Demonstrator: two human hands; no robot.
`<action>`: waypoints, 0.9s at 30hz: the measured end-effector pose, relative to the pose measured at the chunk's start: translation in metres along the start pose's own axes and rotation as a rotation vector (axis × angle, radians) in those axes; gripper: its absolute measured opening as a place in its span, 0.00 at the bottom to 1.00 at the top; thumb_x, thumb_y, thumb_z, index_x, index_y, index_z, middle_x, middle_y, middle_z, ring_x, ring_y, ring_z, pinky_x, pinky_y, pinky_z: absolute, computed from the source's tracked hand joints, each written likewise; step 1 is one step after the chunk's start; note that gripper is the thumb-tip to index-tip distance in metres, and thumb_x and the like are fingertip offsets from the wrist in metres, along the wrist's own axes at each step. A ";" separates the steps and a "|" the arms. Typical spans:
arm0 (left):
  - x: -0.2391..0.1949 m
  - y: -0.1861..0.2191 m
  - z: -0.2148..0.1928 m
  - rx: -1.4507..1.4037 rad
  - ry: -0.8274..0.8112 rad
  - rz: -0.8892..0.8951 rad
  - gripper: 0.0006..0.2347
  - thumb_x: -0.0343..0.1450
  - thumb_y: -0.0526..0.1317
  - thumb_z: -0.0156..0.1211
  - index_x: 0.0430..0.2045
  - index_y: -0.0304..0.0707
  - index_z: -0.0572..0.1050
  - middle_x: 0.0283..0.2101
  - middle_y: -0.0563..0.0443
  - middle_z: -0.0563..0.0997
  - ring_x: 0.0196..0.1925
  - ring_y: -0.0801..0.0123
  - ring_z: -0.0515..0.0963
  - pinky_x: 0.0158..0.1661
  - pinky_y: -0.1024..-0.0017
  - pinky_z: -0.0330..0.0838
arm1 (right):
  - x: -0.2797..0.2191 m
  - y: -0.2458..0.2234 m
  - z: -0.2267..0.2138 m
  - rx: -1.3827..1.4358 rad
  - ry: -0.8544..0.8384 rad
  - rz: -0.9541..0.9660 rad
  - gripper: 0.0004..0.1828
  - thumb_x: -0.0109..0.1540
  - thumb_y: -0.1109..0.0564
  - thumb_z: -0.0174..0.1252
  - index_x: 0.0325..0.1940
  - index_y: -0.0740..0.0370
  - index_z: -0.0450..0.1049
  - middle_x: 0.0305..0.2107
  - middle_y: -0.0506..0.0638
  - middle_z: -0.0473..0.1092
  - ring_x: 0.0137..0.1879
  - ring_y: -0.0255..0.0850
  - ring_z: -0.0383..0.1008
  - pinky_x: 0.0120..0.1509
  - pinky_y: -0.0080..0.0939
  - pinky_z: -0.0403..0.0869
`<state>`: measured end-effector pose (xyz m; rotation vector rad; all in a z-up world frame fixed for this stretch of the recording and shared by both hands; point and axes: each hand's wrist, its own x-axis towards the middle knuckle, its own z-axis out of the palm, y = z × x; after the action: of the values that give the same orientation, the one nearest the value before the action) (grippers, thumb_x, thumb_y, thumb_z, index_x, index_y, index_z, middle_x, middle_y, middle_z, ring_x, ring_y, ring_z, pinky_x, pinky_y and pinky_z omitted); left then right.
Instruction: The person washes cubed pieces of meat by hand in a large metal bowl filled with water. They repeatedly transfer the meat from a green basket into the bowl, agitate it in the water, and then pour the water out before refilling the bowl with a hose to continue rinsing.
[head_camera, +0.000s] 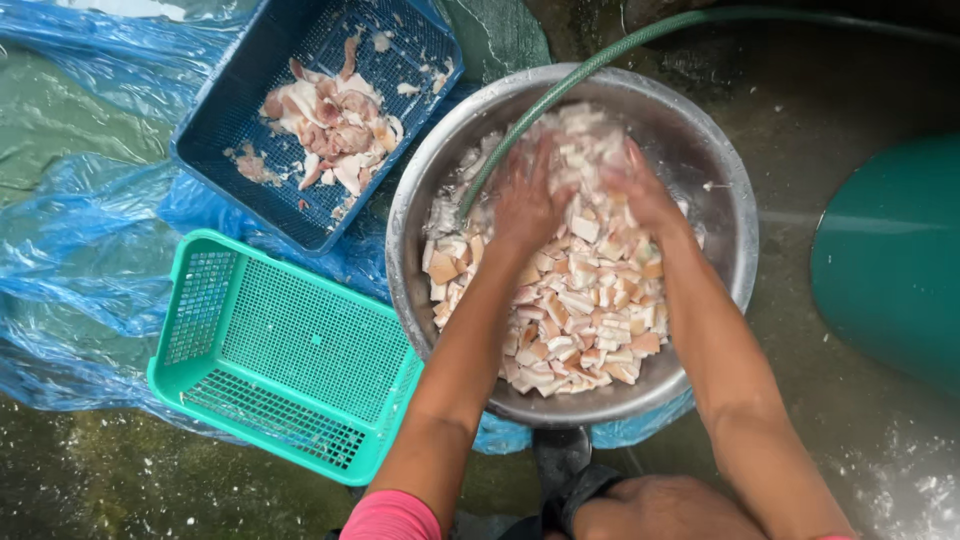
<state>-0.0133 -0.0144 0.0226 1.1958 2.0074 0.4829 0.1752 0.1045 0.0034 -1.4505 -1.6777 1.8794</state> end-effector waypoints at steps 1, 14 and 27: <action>0.011 -0.005 0.007 -0.011 -0.043 -0.066 0.39 0.72 0.59 0.54 0.75 0.57 0.37 0.74 0.24 0.45 0.68 0.32 0.62 0.64 0.47 0.61 | 0.008 0.005 0.003 0.025 -0.010 0.070 0.46 0.61 0.48 0.62 0.77 0.61 0.47 0.67 0.58 0.64 0.74 0.48 0.61 0.77 0.45 0.56; -0.002 -0.015 0.013 0.012 0.129 0.029 0.22 0.70 0.34 0.55 0.62 0.39 0.67 0.45 0.35 0.84 0.47 0.47 0.84 0.51 0.53 0.75 | -0.079 -0.093 0.044 -0.505 0.004 -0.329 0.26 0.63 0.67 0.50 0.64 0.50 0.72 0.60 0.53 0.73 0.64 0.43 0.75 0.69 0.43 0.76; 0.036 -0.005 0.031 -0.317 0.037 -0.123 0.56 0.59 0.73 0.60 0.76 0.42 0.37 0.78 0.31 0.42 0.78 0.37 0.40 0.69 0.36 0.35 | 0.040 0.029 0.012 0.116 -0.103 -0.048 0.35 0.72 0.40 0.48 0.80 0.53 0.56 0.77 0.54 0.56 0.82 0.51 0.51 0.84 0.54 0.46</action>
<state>-0.0031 0.0124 -0.0156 0.8701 1.9333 0.7339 0.1590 0.1166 -0.0432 -1.2789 -1.6018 2.0203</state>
